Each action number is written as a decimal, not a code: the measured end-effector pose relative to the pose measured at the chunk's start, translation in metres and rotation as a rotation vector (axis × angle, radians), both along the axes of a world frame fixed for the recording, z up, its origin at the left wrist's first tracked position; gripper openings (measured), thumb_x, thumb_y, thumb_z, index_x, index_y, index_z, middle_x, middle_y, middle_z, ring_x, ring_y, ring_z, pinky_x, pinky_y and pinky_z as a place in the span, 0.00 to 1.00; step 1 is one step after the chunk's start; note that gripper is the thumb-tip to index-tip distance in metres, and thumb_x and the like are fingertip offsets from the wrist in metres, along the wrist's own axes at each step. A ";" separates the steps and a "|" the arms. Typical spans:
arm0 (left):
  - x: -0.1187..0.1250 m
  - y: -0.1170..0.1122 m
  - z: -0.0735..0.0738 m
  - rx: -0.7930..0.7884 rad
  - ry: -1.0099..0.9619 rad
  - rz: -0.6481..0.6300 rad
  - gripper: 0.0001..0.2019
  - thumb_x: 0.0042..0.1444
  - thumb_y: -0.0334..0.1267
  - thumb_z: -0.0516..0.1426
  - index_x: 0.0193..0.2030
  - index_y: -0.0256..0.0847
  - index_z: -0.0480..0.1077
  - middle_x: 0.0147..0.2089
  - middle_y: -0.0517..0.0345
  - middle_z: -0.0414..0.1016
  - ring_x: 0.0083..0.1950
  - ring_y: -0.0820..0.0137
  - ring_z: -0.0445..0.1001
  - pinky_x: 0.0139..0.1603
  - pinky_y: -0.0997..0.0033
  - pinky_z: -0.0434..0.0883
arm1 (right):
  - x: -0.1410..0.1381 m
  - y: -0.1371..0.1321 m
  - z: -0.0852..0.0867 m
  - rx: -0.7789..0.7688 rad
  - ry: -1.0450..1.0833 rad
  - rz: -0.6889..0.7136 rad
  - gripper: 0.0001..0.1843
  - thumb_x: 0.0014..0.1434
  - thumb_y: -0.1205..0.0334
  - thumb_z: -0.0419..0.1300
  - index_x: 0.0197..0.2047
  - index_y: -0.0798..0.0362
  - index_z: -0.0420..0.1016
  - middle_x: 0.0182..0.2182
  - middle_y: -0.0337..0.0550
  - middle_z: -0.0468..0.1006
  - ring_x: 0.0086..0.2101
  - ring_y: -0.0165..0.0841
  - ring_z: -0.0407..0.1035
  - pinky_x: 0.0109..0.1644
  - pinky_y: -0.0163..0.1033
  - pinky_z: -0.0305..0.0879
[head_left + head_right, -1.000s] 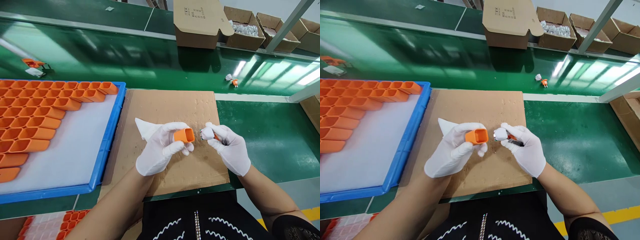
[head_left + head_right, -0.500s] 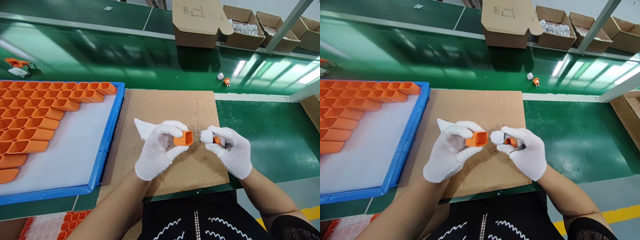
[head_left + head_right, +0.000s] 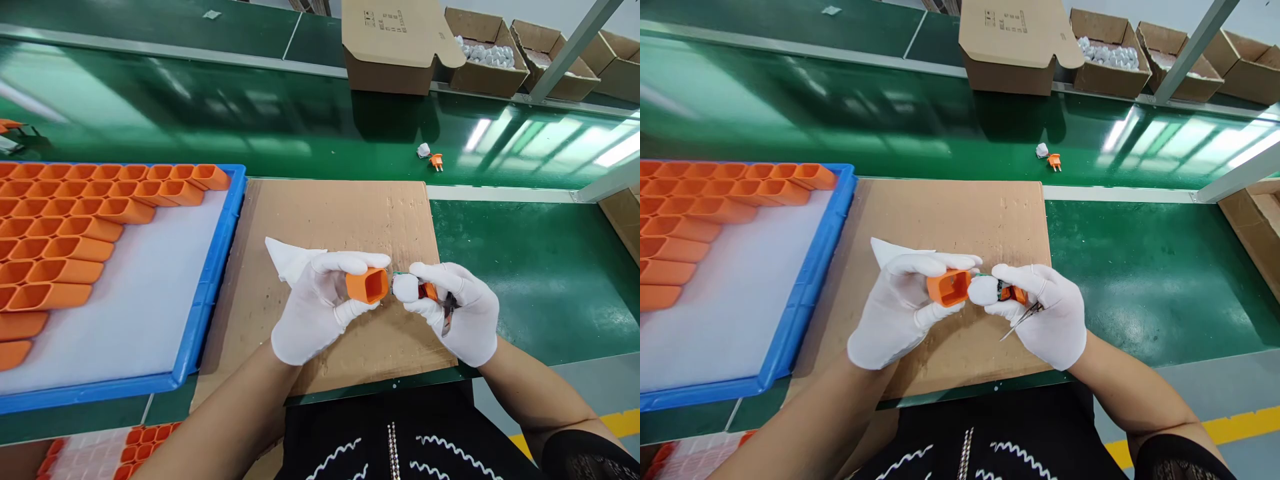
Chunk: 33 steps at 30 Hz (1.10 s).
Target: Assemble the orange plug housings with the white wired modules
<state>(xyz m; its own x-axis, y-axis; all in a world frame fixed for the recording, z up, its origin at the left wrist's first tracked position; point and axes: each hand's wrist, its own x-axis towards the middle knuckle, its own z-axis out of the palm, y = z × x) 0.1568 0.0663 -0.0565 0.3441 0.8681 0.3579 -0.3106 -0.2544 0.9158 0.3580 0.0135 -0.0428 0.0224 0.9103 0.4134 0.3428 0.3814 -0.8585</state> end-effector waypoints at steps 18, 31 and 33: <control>0.003 -0.005 0.000 0.013 0.074 0.021 0.18 0.54 0.25 0.68 0.47 0.51 0.77 0.54 0.58 0.83 0.56 0.62 0.81 0.59 0.56 0.78 | -0.004 -0.001 0.002 0.210 -0.505 -0.109 0.11 0.68 0.60 0.63 0.53 0.44 0.77 0.31 0.35 0.82 0.28 0.29 0.74 0.30 0.35 0.66; 0.004 -0.009 -0.004 0.087 0.167 0.011 0.20 0.56 0.27 0.67 0.51 0.56 0.77 0.56 0.59 0.82 0.56 0.60 0.80 0.57 0.54 0.76 | -0.007 -0.005 0.014 0.194 -0.721 -0.145 0.15 0.73 0.57 0.53 0.42 0.48 0.81 0.27 0.37 0.82 0.21 0.27 0.65 0.26 0.37 0.57; 0.003 -0.008 -0.005 0.150 0.199 0.018 0.20 0.57 0.27 0.67 0.52 0.56 0.76 0.56 0.58 0.82 0.55 0.61 0.80 0.56 0.55 0.77 | -0.007 -0.006 0.017 0.171 -0.757 -0.146 0.15 0.73 0.59 0.53 0.40 0.47 0.82 0.27 0.36 0.81 0.21 0.26 0.64 0.26 0.37 0.55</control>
<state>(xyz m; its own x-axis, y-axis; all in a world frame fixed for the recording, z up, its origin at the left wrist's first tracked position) 0.1596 0.0579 -0.0617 0.4054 0.8168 0.4104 -0.1222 -0.3964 0.9099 0.3507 0.0075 -0.0257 -0.2067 0.8422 0.4980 0.8671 0.3935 -0.3054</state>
